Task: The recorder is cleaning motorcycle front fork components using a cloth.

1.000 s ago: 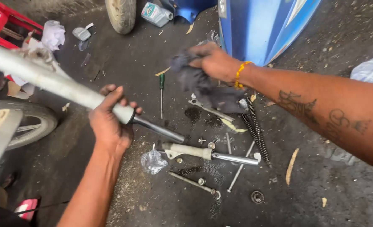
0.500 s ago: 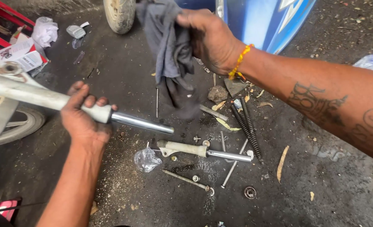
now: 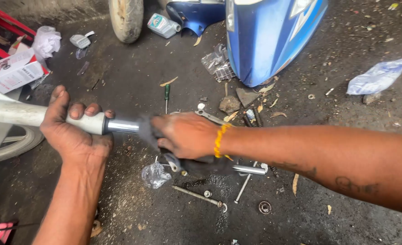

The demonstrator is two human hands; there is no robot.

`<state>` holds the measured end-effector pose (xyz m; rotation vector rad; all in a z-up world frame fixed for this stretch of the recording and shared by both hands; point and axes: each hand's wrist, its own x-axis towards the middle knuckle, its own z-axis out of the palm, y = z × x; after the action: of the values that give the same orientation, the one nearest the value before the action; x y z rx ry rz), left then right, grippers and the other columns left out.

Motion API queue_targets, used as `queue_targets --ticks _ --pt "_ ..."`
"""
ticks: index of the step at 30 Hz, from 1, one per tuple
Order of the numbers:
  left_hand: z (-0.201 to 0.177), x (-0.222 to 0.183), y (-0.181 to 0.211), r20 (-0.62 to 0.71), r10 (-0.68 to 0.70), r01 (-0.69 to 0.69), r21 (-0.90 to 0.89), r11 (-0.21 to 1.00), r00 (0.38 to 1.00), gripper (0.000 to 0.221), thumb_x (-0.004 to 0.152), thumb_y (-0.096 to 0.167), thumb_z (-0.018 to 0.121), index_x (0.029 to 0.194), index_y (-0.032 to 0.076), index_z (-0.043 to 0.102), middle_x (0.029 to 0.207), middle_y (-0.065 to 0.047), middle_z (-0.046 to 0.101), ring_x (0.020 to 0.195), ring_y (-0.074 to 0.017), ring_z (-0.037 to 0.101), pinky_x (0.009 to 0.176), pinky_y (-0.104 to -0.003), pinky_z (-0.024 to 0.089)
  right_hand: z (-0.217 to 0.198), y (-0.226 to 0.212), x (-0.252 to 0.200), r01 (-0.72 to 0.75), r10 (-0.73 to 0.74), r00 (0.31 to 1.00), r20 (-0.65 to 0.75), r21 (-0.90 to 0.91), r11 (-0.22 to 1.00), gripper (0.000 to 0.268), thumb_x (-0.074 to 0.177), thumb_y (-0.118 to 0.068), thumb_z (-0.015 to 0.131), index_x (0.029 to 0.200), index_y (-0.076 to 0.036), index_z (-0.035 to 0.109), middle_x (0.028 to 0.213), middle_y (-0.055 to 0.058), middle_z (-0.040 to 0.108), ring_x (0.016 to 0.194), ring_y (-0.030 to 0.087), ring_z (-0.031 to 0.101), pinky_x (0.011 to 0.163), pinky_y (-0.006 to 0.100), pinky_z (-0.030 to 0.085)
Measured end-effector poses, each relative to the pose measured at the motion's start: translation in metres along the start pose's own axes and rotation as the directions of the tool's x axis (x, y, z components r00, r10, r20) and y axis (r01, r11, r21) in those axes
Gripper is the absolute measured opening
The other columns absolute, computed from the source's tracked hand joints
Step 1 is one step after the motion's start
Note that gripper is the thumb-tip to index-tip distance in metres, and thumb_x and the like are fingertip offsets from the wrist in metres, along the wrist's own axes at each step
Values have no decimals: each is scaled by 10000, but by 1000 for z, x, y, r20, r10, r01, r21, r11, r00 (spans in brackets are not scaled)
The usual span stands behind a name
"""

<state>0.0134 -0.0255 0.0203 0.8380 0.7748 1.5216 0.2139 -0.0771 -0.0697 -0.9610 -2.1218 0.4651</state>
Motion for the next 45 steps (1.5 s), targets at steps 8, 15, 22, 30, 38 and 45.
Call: queue_targets --ticks 8,15,22,30,38,45 --pt "-22 11 18 -66 57 -57 2 998 996 245 897 136 660 1136 170 622 569 58 425 578 -165 539 627 -452 536 -30 69 -44 -27 80 968 238 -220 975 337 986 -277 601 1238 -57 562 633 161 655 581 306 659 589 456 566" --pt "-22 -2 21 -135 7 -19 -92 996 991 227 900 132 627 1107 215 586 593 70 442 581 -149 535 605 -417 495 -88 97 -9 20 288 870 -401 611 791 267 1056 -250 591 1040 -9 706 946 96 710 855 154 650 814 318 542" --pt "5 -12 14 -69 14 -14 -5 1000 998 231 882 150 650 1107 191 614 586 72 439 566 -134 525 598 -409 515 -75 21 8 91 -104 994 -13 602 793 516 1026 -488 554 772 -81 747 708 56 675 621 134 626 622 323 542" --pt "7 -16 34 18 68 -65 -101 993 998 182 919 122 711 1057 73 605 643 3 535 571 -140 562 621 -324 569 -10 8 -24 -26 49 994 -102 222 975 557 807 -378 801 1133 -35 507 872 129 673 697 240 728 583 412 604" --pt "-19 5 52 -106 78 -97 -193 976 991 89 981 -22 637 1060 -32 598 791 -54 643 546 -84 495 487 -202 431 -33 -6 -30 -217 256 952 169 -219 951 327 846 -273 728 1056 -41 635 582 116 654 528 271 690 571 441 594" --pt "-20 -1 57 -57 51 -65 -283 957 997 48 996 37 622 958 7 626 670 -15 578 500 -91 467 461 -217 420 -41 -24 -23 -267 234 958 164 214 940 277 752 -179 730 968 -6 731 576 73 676 463 181 658 454 366 534"
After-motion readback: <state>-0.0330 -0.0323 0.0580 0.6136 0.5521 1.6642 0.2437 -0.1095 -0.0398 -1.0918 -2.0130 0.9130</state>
